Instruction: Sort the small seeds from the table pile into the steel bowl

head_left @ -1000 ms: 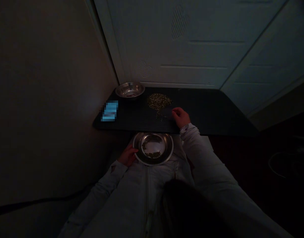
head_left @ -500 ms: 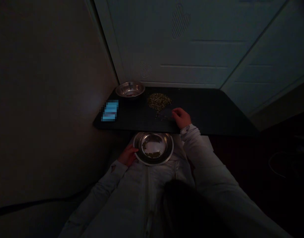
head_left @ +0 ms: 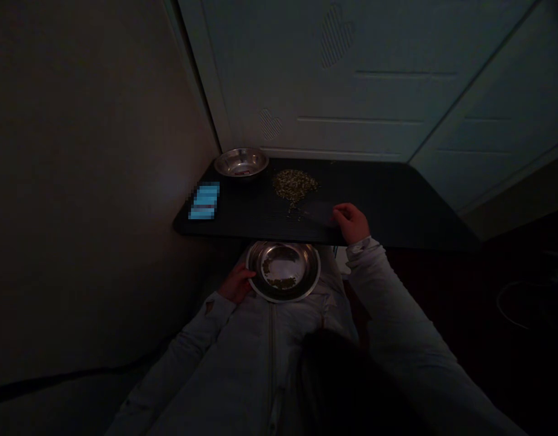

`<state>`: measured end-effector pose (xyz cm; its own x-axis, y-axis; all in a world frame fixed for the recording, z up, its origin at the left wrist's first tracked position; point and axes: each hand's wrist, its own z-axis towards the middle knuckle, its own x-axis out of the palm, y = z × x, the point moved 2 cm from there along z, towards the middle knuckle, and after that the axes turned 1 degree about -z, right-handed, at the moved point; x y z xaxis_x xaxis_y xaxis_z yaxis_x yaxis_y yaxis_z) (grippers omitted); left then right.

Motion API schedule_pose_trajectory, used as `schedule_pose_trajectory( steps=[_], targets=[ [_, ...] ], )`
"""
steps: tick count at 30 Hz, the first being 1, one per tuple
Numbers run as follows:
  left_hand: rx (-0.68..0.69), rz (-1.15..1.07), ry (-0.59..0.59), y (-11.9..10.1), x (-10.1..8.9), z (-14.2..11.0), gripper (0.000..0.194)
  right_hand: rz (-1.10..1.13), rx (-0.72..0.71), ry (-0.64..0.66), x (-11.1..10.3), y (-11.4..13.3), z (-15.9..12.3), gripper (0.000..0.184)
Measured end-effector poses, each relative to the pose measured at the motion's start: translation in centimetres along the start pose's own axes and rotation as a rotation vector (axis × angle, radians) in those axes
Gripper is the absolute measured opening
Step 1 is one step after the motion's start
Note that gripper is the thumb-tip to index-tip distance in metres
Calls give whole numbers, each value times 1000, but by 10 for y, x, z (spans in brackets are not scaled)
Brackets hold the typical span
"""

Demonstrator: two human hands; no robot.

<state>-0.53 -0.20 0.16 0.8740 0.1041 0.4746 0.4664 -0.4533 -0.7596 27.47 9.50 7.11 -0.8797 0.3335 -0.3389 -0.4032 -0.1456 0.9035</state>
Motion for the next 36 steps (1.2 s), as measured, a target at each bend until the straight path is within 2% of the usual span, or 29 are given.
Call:
schedule_pose_trajectory(
  steps=[11, 18, 27, 36],
  targets=[
    [20, -27, 9, 1, 0, 2, 37, -149, -89, 111, 4, 3, -2, 17],
    [12, -6, 7, 1, -1, 3, 38, -131, -112, 190, 8, 3, -4, 16],
    [10, -25, -19, 1, 0, 2, 36, -48, -68, 115, 4, 2, -4, 19],
    [0, -30, -13, 0, 1, 2, 34, -110, -64, 154, 6, 2, -3, 15]
  ],
)
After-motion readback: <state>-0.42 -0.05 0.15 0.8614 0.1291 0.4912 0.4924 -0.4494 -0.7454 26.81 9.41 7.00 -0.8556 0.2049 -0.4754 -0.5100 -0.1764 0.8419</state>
